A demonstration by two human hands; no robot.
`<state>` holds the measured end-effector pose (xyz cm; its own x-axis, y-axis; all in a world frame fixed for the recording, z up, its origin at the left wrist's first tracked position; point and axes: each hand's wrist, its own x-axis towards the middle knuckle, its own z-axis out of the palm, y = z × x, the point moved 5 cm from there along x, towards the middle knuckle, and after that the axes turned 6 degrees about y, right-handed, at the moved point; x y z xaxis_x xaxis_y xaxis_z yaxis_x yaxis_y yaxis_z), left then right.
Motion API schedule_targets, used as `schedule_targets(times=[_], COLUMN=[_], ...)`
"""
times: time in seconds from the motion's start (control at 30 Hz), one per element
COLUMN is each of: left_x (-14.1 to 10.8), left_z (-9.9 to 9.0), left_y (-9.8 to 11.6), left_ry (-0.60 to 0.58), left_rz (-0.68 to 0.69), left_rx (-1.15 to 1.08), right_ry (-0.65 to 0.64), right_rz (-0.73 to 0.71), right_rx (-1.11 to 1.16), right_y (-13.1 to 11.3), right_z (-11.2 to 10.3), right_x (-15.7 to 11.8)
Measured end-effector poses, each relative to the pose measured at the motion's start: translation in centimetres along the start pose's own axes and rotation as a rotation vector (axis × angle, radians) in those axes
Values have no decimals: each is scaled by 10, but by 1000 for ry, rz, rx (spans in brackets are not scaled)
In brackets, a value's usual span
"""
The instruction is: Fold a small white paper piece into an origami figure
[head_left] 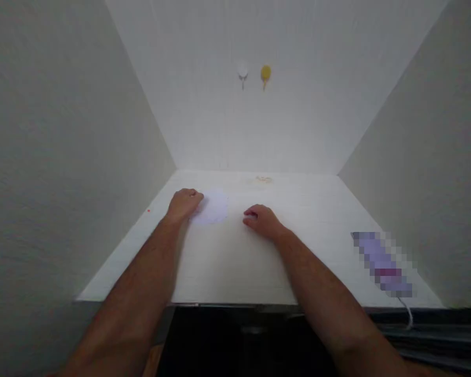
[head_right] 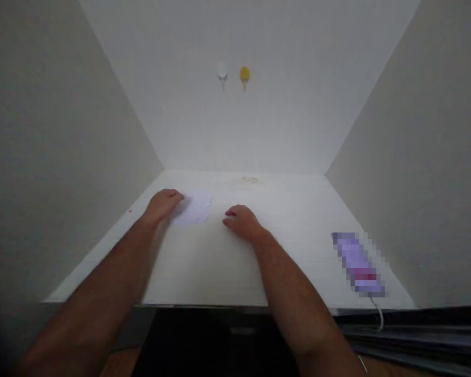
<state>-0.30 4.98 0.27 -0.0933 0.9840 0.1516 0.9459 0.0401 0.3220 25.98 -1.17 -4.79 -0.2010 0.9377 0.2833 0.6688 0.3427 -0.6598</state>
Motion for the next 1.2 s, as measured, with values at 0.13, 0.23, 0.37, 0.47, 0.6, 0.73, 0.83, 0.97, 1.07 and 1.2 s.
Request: schedule_targets(times=[0.13,0.23,0.37,0.47,0.6,0.73,0.83,0.97,1.07,1.2], left_x=[-8,0,12,10,6,5,5,6,7,5], left_z=[5,17,25,22,18,14,9,7,5,-4], left_y=[-6,-15,-27,-31,-35,-38,-40,-44,-47,-53], left_ry=[27,-21,-13,28,49,46,53,37,37,67], left_rz=[65,80,65,40,-13,-58,-106,-149,-154,-207], left_rx=[169,187,123,58,-81,-158,-159,-132,-112,-177], right_ry=[-4,8,12,18,19,20,24,26,27,30], right_rz=[-6,-31,-10,-5,22,48,60,67,66,63], right_rx=[27,-12,-40,-29,0,14,24,29,34,36], right_y=[-6,-2,7,9,9,11,12,14,16,15], right_z=[-4,-2,1,0,-2,-4,-4,-3,-2,-3], right_x=[-2,-1,0,-1,-1,-2,-2,-2,-2,-1])
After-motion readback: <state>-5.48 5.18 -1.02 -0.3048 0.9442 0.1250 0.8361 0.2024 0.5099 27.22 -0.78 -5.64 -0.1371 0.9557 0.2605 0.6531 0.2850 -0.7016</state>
